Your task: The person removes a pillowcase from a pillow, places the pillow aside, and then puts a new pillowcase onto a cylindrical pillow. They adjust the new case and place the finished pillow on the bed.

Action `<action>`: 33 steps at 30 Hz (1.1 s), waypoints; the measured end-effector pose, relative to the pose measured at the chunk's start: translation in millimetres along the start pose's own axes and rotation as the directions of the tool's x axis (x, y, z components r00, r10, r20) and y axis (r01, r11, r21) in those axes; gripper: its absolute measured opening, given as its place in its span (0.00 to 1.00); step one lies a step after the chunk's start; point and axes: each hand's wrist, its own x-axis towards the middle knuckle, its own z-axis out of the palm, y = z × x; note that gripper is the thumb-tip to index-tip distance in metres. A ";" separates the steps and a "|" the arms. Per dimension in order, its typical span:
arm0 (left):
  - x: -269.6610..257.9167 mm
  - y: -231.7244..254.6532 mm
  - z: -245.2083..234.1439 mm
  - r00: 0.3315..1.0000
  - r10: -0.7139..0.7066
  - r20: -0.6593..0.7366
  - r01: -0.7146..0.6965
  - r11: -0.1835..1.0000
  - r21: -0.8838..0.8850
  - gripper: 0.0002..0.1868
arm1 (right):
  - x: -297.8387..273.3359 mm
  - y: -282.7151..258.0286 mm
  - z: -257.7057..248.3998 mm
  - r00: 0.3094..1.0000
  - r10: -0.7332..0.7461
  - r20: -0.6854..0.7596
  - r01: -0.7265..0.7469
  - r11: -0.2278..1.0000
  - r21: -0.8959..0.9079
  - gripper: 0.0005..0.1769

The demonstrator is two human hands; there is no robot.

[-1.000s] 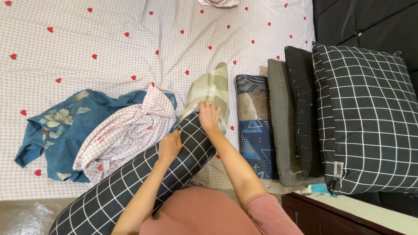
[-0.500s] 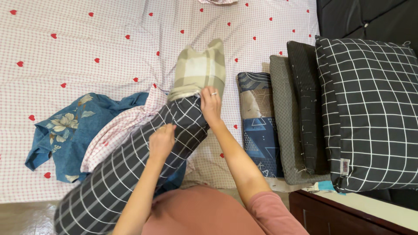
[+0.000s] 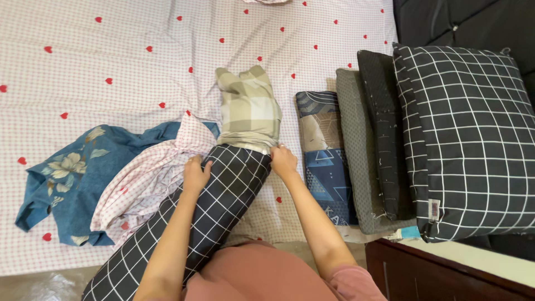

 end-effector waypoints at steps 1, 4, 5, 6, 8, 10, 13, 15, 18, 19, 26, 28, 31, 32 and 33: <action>2.4 -6.8 7.3 0.997 -0.080 0.021 0.079 0.997 0.014 0.23 | -0.5 -6.3 -0.9 0.991 -0.061 -0.115 0.063 0.998 0.018 0.05; -13.6 -5.9 27.8 0.964 -0.149 0.221 0.134 0.988 0.082 0.19 | -1.1 -26.1 -3.8 0.904 -0.265 -0.334 0.303 0.951 0.065 0.11; -20.2 -2.6 31.2 0.968 -0.141 0.207 0.122 0.987 0.100 0.17 | -1.4 -36.1 -3.5 0.860 -0.332 -0.387 0.390 0.918 0.079 0.15; -27.5 5.4 37.1 0.972 -0.132 0.192 0.111 0.987 0.117 0.15 | -1.9 -47.3 -2.4 0.844 -0.365 -0.393 0.414 0.909 0.045 0.17; -37.2 15.2 40.8 0.982 -0.102 0.161 0.082 0.989 0.126 0.14 | -4.3 -67.5 3.0 0.812 -0.425 -0.401 0.456 0.890 -0.020 0.26; -42.8 22.0 41.3 0.990 -0.061 0.123 0.048 0.994 0.102 0.14 | -6.9 -78.8 12.1 0.838 -0.375 -0.396 0.356 0.926 -0.123 0.30; -46.7 28.7 30.5 0.972 -0.040 0.233 0.044 0.999 -0.011 0.15 | 1.0 -66.1 28.5 0.849 -0.356 -0.391 0.259 0.925 -0.280 0.26; -46.5 44.6 19.6 0.977 0.023 0.210 0.005 0.991 -0.131 0.11 | 10.3 -51.4 42.0 0.827 -0.385 -0.409 0.242 0.901 -0.360 0.19; -40.6 78.6 -3.8 0.969 0.076 0.233 -0.032 0.982 -0.187 0.10 | 24.5 -27.9 46.9 0.794 -0.415 -0.444 0.235 0.883 -0.405 0.12; -37.6 91.1 -11.6 0.964 0.088 0.251 -0.040 0.981 -0.189 0.11 | 30.4 -21.5 43.3 0.810 -0.388 -0.439 0.218 0.895 -0.389 0.12; -32.8 147.2 -76.0 0.969 0.094 0.230 -0.081 0.995 -0.064 0.13 | 66.7 -30.5 6.0 0.856 -0.206 -0.475 0.097 0.965 -0.244 0.13; -37.8 154.0 -93.0 0.973 0.125 0.193 -0.122 0.992 -0.025 0.14 | 78.1 -36.5 -11.9 0.868 -0.152 -0.473 0.075 0.981 -0.178 0.14; -46.2 157.3 -112.8 0.973 0.153 0.174 -0.155 0.988 0.001 0.15 | 80.8 -50.2 -28.9 0.899 -0.080 -0.430 0.073 0.997 -0.034 0.14; -50.3 155.8 -117.8 0.974 0.142 0.174 -0.146 0.989 0.009 0.15 | 79.9 -54.7 -30.9 0.911 -0.060 -0.407 0.075 0.997 0.021 0.14; -55.7 152.3 -122.1 0.976 0.130 0.173 -0.135 0.991 0.015 0.15 | 77.1 -56.8 -30.0 0.915 -0.093 -0.393 0.116 0.993 0.034 0.15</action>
